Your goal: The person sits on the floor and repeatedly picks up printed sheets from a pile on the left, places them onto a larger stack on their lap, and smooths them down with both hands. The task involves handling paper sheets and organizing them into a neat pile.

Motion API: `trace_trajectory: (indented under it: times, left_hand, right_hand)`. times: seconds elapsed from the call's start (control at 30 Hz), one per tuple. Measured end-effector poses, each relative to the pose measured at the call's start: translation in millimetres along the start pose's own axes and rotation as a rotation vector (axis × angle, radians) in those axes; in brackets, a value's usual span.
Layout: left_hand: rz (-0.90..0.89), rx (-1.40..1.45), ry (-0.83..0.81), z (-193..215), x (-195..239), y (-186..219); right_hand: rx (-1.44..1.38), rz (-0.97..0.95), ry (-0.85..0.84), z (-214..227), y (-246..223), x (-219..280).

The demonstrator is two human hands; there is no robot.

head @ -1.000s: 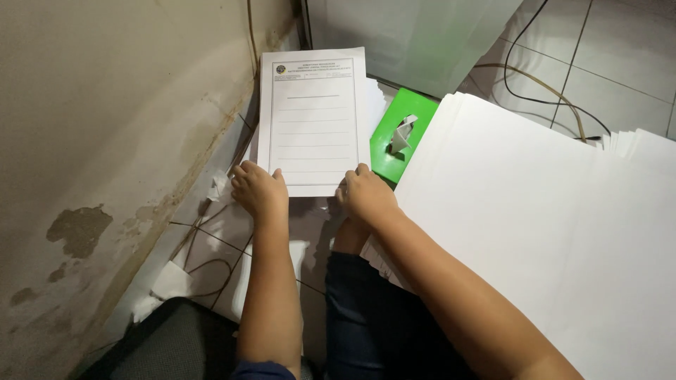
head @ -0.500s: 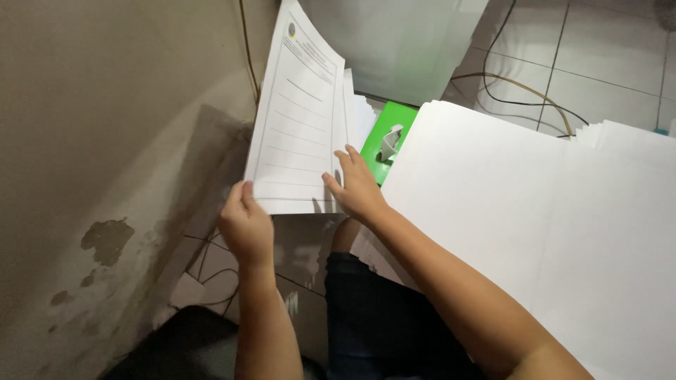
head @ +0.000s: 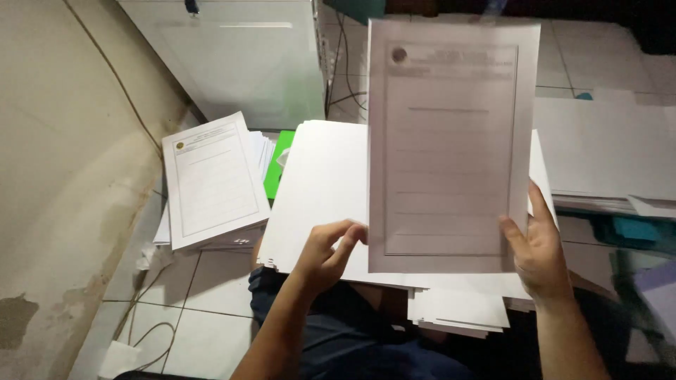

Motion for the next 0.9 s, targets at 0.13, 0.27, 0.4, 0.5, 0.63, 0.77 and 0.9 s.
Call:
trace_trajectory:
  times: [0.13, 0.27, 0.4, 0.5, 0.63, 0.77, 0.9]
  left_hand:
    - [-0.254, -0.423, 0.035, -59.6, -55.5, -68.3]
    - [-0.316, -0.673, -0.130, -91.8, -67.3, -115.2]
    - [-0.102, -0.642, -0.259, -90.4, -65.8, -106.3]
    - [-0.081, -0.672, -0.291, -91.3, -65.6, -109.0]
    - [-0.064, -0.667, -0.302, -88.0, -67.8, -106.3]
    - [-0.069, -0.632, -0.290, -87.7, -66.8, -108.2]
    - [-0.062, -0.631, -0.319, -86.8, -67.4, -113.8]
  right_hand:
    - [0.157, -0.331, 0.024, 58.9, 43.2, 26.2]
    - [0.388, -0.555, 0.021, 73.4, 80.8, 35.8]
    - [0.368, -0.564, 0.054, 75.8, 95.4, 33.8]
    - [0.370, -0.574, 0.055, 71.9, 72.8, 38.3]
    - [0.293, -0.389, 0.083, 70.5, 75.4, 49.1]
    - [0.305, -0.202, 0.134, 68.2, 86.4, 46.0]
    - [0.376, -0.406, 0.078, 61.5, 68.2, 36.1]
Point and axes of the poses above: each hand's wrist, its own x-axis away from the middle knuckle, its own z-axis out of the back of the hand, y = z × x, the point moved 1 cm from there along -x, towards the middle knuckle, and after that the axes turned 2 degrees about x, right-handed, at the moved point
